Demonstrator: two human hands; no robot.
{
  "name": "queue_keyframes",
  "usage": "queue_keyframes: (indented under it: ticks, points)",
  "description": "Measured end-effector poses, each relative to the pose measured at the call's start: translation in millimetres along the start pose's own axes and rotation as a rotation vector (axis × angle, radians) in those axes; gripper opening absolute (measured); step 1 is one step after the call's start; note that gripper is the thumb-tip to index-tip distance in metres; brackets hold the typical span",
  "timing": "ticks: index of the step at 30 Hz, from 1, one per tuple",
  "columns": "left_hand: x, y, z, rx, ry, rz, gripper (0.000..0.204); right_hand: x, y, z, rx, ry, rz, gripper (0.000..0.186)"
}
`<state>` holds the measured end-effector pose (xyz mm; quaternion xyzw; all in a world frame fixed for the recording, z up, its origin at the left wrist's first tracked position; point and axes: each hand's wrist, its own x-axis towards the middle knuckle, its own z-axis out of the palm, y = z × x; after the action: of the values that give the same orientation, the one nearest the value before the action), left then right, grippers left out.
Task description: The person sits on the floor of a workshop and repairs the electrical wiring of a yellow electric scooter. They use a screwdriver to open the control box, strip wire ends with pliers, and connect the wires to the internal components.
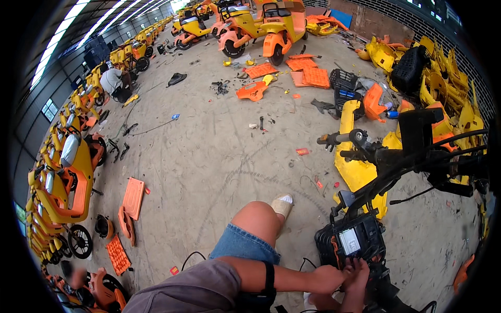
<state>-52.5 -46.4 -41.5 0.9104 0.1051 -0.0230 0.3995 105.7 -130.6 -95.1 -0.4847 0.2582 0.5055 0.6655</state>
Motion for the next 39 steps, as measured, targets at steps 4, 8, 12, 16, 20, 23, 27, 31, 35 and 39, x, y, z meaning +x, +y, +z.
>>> queue_keyframes:
  ticks: [4,8,12,16,20,23,27,31,35,39]
  points:
    - [1,7,0,0.068,-0.002,0.031,0.036,-9,-4,0,-0.131,-0.002,-0.077,0.028]
    - [-6,22,0,0.021,-0.138,-0.028,0.035,-34,2,-8,0.023,0.018,0.010,0.030]
    - [2,19,-24,0.143,-0.083,0.012,0.021,-11,4,-3,0.106,-0.088,-0.014,0.034]
    - [0,14,-16,0.170,-0.056,0.023,0.014,-13,11,1,0.215,-0.048,0.019,0.042]
    - [-1,14,-16,0.168,-0.038,0.063,0.012,-16,11,8,0.259,0.006,0.006,0.041]
    - [-2,15,-19,0.195,-0.014,0.070,0.012,-23,8,17,0.260,0.008,0.015,0.039]
    - [0,14,-17,0.225,0.007,0.084,0.012,-21,9,16,0.280,-0.001,0.001,0.039]
    - [1,14,-18,0.222,0.029,0.110,0.013,-23,7,18,0.285,0.022,0.013,0.039]
    - [2,14,-20,0.206,0.008,0.091,0.014,-25,5,19,0.287,0.019,0.025,0.038]
    - [2,15,-22,0.197,0.007,0.071,0.015,-26,7,20,0.274,0.027,0.021,0.038]
